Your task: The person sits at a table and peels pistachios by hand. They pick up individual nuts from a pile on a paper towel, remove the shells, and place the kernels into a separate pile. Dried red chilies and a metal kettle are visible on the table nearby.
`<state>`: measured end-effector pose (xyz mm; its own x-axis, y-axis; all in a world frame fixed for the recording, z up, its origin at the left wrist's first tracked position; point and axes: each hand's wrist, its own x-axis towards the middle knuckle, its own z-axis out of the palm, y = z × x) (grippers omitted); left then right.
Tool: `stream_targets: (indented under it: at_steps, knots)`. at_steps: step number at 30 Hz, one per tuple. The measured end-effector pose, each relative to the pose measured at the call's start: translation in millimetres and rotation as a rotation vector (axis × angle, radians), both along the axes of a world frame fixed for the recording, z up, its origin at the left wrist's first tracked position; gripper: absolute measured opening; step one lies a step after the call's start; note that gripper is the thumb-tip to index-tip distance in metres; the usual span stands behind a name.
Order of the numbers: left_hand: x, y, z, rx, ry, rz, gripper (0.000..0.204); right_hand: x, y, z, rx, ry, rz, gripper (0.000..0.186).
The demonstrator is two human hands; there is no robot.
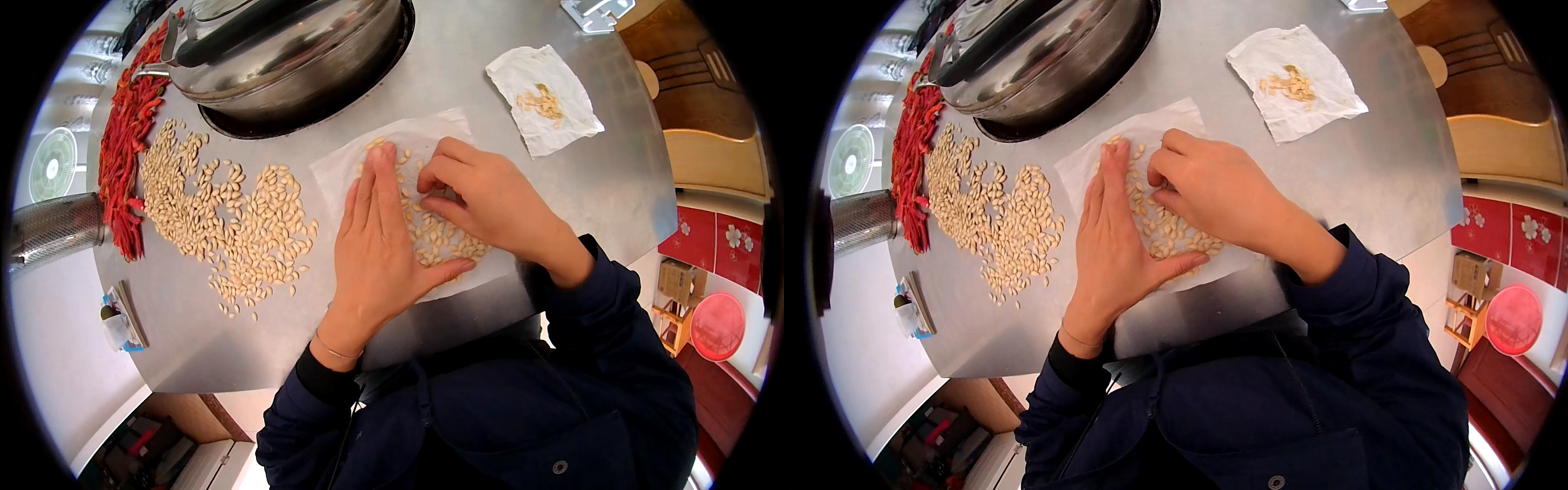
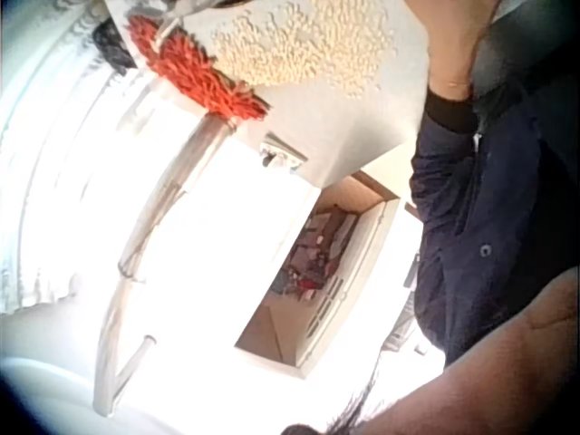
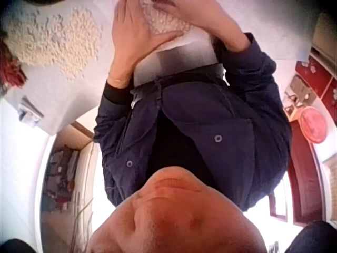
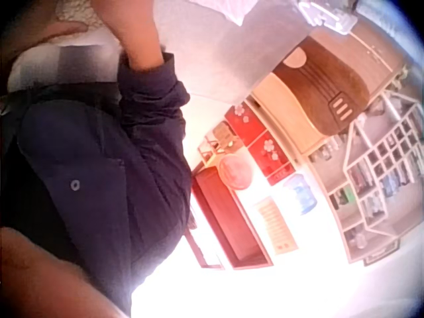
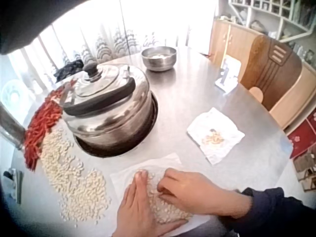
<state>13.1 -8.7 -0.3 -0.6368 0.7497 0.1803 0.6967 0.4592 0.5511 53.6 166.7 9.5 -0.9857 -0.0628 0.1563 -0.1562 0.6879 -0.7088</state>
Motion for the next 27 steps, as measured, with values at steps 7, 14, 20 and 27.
stream_targets:
  at_steps: [7,14,20,27]
  knots:
    - [-9,-3,5,0.153,-0.249,-0.002,0.133,-6,-5,-3,-0.170,0.068,0.022,0.018]
    - [-12,-5,1,0.202,-0.259,-0.031,0.134,-9,-25,-5,-0.008,0.138,0.029,0.031]
    - [-11,-4,3,0.191,-0.231,-0.020,0.137,-7,-23,-3,0.077,0.080,0.077,0.029]
    - [-10,-5,1,0.199,-0.262,0.007,0.139,-9,-29,-5,0.007,0.190,0.052,0.028]
